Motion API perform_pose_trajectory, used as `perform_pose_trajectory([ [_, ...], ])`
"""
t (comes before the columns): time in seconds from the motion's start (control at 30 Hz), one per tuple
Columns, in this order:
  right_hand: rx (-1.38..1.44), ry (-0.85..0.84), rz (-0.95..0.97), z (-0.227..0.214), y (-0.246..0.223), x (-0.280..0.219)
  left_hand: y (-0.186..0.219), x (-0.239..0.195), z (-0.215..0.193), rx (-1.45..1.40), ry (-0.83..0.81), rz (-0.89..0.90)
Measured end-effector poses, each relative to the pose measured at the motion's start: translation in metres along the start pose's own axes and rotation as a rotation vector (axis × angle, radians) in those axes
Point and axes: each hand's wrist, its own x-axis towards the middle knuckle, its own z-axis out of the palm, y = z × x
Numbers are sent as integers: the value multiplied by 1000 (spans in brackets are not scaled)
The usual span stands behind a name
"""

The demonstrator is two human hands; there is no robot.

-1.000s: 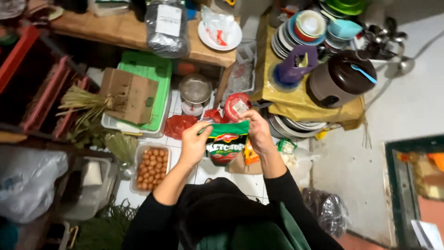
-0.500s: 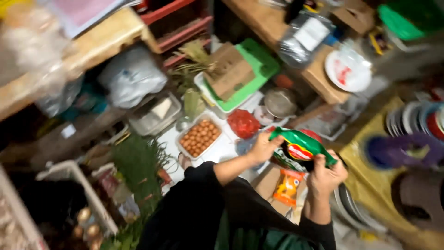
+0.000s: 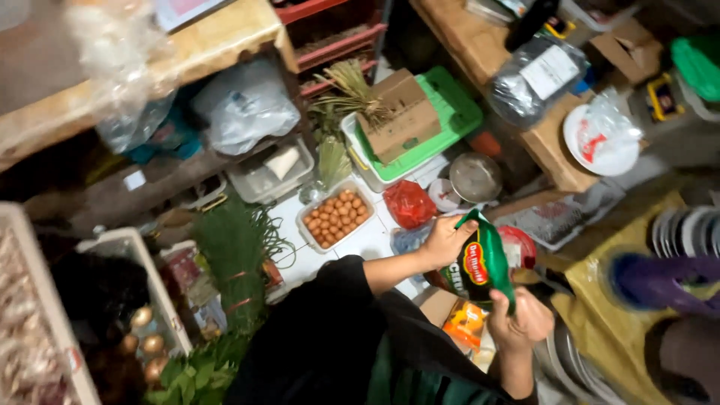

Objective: Stirring food in various pots and pans on a stove and preparing seasoning packets.

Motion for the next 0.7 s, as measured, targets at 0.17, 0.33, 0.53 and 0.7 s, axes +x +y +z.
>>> perform_pose_trajectory([
  [0.17,682,8,280,-1,3,-23,-64,7,-9,-61,-325,-291],
  [0.33,218,-64,161,-30,-44,23,-103,3,1,-170,-808,-449],
  [0.53,-226,-15,-12,0,-57,2,-119,-35,16,-220,-1397,-609],
  [0.7,-526,101,413,8,-68,-45,-58,21,52,-280,-1557,-730],
])
